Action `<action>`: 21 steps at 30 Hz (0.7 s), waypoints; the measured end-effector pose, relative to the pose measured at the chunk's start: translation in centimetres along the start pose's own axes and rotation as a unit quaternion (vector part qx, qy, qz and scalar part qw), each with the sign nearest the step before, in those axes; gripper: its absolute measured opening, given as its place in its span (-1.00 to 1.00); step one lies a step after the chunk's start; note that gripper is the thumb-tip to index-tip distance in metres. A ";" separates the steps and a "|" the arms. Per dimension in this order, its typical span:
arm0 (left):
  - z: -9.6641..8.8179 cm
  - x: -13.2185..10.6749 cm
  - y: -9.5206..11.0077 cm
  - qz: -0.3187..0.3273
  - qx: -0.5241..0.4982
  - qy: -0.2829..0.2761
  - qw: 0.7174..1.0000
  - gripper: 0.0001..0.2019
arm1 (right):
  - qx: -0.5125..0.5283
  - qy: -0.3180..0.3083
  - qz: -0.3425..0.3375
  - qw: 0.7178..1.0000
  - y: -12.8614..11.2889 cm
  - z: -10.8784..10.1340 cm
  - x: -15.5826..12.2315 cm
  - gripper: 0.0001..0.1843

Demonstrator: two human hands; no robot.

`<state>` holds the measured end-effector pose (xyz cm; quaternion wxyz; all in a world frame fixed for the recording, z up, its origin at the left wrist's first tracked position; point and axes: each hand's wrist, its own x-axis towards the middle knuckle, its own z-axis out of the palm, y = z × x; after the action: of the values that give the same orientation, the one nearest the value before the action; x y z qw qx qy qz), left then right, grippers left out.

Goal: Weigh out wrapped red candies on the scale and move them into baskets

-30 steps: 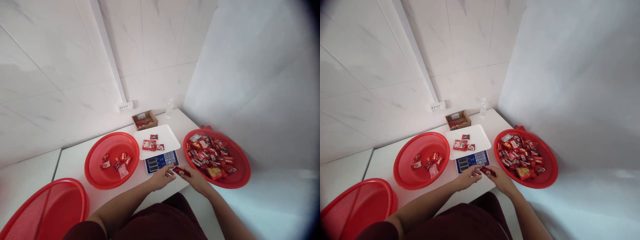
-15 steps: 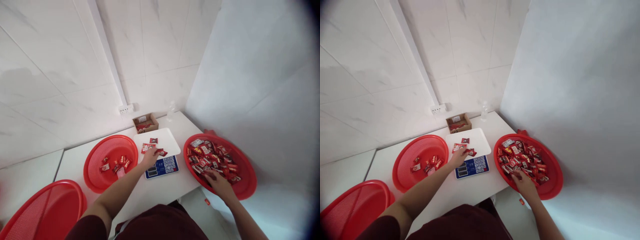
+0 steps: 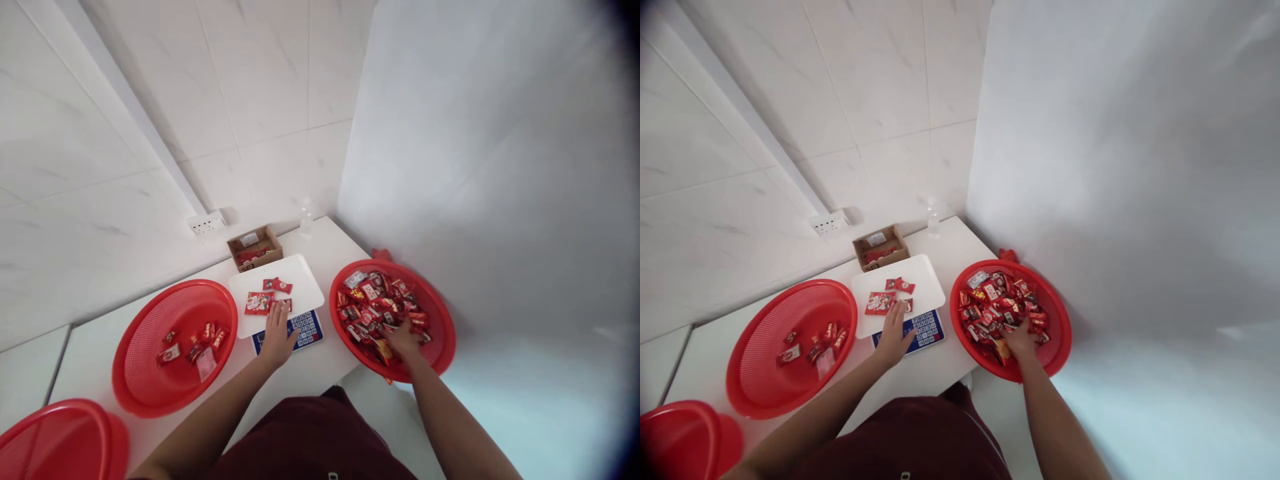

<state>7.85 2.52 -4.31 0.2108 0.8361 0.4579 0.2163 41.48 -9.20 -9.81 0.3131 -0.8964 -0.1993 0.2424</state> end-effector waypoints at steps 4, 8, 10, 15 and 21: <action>0.2 -2.6 -0.1 -0.003 -0.019 -0.024 1.000 -0.34 | -0.007 0.018 0.037 0.999 0.3 -0.1 0.1 -0.17; -0.3 -3.5 -1.0 -0.032 -0.035 -0.027 0.998 -0.35 | 0.042 0.015 0.017 0.999 0.7 -1.5 0.3 -0.52; -0.5 -3.5 -1.3 -0.043 -0.045 -0.030 0.998 -0.36 | 0.076 0.024 0.004 0.997 0.6 -2.1 0.4 -0.55; -0.6 -2.9 -0.8 -0.054 -0.065 -0.042 0.996 -0.38 | 0.154 0.069 -0.017 0.985 0.1 -3.1 0.3 -0.52; -1.0 -2.5 0.6 -0.047 -0.088 -0.068 0.993 -0.44 | 0.238 0.120 -0.022 0.964 -0.9 -4.4 -0.2 -0.49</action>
<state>6.51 0.23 -3.56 0.3243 0.8046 0.4604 0.1884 43.61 -10.69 -6.17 0.5444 -0.8138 -0.1163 0.1671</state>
